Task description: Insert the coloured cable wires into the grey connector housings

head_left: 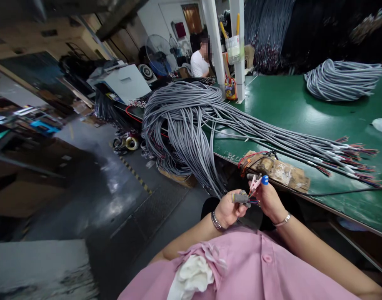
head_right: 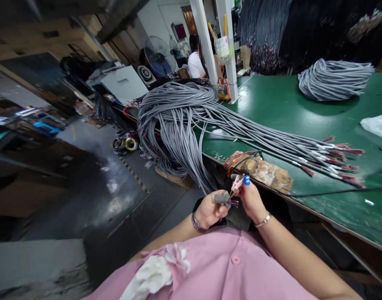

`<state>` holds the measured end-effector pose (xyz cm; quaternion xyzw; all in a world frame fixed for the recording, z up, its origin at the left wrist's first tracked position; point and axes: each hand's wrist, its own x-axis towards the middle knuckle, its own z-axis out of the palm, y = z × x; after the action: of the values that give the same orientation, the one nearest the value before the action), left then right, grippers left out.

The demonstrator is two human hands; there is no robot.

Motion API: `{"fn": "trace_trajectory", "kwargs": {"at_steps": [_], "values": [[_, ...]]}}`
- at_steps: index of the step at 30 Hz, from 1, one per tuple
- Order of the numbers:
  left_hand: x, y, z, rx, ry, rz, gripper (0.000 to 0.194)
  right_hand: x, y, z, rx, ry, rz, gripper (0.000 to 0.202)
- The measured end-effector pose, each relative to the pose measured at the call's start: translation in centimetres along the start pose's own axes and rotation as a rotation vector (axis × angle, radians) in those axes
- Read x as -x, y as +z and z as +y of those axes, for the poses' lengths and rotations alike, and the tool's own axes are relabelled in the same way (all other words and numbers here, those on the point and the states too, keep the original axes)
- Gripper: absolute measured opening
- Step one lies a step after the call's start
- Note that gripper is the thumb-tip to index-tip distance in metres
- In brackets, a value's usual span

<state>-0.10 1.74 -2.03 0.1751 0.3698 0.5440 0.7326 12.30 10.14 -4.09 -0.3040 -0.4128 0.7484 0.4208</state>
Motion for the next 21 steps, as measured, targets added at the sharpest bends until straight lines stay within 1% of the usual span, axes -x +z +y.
{"fn": "trace_trajectory", "kwargs": {"at_steps": [2, 3, 6, 10, 13, 17, 21], "values": [[-0.1, -0.1, -0.1, 0.001, -0.009, -0.001, 0.013, -0.3, 0.2, 0.1, -0.178, 0.135, -0.018, 0.049], [-0.1, -0.2, -0.2, -0.002, -0.012, 0.001, 0.014, -0.4, 0.3, 0.1, -0.236, 0.177, -0.011, 0.048], [-0.2, -0.2, -0.2, -0.013, -0.020, 0.008, 0.018, -0.6, 0.6, 0.0, -0.313, 0.199, 0.023, 0.041], [-0.2, -0.3, -0.2, -0.017, -0.035, 0.011, 0.017, -0.5, 0.7, -0.1, -0.332, 0.195, 0.032, 0.040], [0.0, -0.2, -0.2, -0.033, -0.019, 0.035, 0.016, -0.3, 0.6, -0.4, -0.343, 0.238, -0.027, 0.043], [0.7, 0.2, -0.4, -0.122, 0.051, 0.109, 0.019, 0.1, 0.1, -0.8, -0.275, 0.263, -0.101, 0.049], [1.4, 0.6, -0.9, -0.184, 0.150, 0.165, 0.023, 0.3, -0.3, -0.9, -0.236, 0.253, -0.091, 0.037]]}}
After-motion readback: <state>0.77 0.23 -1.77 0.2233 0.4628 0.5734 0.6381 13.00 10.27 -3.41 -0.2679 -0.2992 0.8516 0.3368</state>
